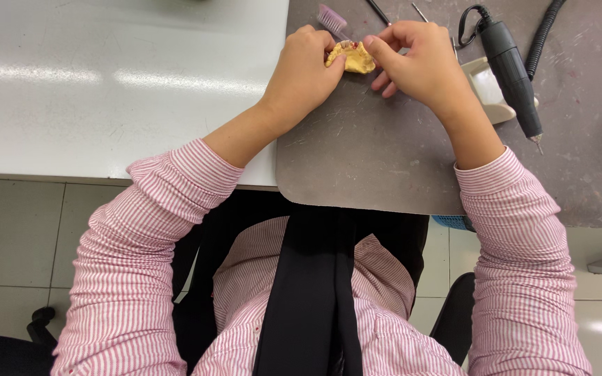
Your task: The person uses a rotary handpiece to grind a small tooth-shaped object, then places it into a yellow denture model and adjusts it with a brush. The person repeats grinding and placement steps on the same object throughout the clip.
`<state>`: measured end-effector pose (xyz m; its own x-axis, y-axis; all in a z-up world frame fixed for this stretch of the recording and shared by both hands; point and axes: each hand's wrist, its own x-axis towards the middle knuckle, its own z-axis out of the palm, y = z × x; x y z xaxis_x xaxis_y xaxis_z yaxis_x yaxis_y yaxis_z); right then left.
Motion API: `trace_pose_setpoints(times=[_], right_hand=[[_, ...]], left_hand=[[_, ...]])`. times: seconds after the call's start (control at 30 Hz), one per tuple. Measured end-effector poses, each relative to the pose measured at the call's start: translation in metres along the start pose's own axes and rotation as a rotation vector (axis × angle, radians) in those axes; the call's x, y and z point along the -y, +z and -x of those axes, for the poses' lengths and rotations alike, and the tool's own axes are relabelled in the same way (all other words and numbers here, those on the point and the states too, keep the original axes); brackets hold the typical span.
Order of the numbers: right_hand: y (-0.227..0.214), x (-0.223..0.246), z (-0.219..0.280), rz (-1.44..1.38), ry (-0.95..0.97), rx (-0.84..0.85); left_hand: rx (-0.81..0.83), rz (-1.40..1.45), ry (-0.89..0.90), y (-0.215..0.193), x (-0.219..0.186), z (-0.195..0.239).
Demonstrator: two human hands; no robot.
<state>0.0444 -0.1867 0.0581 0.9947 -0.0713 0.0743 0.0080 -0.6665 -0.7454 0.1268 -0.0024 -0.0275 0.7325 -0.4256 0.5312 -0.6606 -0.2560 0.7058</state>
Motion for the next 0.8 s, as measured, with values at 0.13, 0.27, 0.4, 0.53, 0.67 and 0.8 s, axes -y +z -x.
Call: trace_pose_setpoints(times=[0.13, 0.27, 0.4, 0.53, 0.67, 0.8], right_hand=[[-0.003, 0.001, 0.001, -0.112, 0.003, 0.071], [-0.014, -0.006, 0.001, -0.191, -0.081, 0.088], [-0.021, -0.016, 0.000, -0.218, -0.166, 0.070], [-0.017, -0.019, -0.001, -0.247, -0.176, 0.030], [-0.016, -0.016, -0.001, -0.200, -0.194, 0.034], [-0.017, -0.013, 0.002, -0.116, -0.215, 0.069]], left_hand=[[0.023, 0.092, -0.075, -0.004, -0.004, -0.002], [0.137, 0.413, -0.380, -0.010, -0.011, -0.010], [0.273, 0.866, -0.605, -0.020, -0.011, -0.021], [0.315, 0.987, -0.609, -0.023, -0.010, -0.020], [0.334, 0.965, -0.478, -0.024, -0.009, -0.018], [0.235, 0.834, -0.423, -0.019, -0.009, -0.014]])
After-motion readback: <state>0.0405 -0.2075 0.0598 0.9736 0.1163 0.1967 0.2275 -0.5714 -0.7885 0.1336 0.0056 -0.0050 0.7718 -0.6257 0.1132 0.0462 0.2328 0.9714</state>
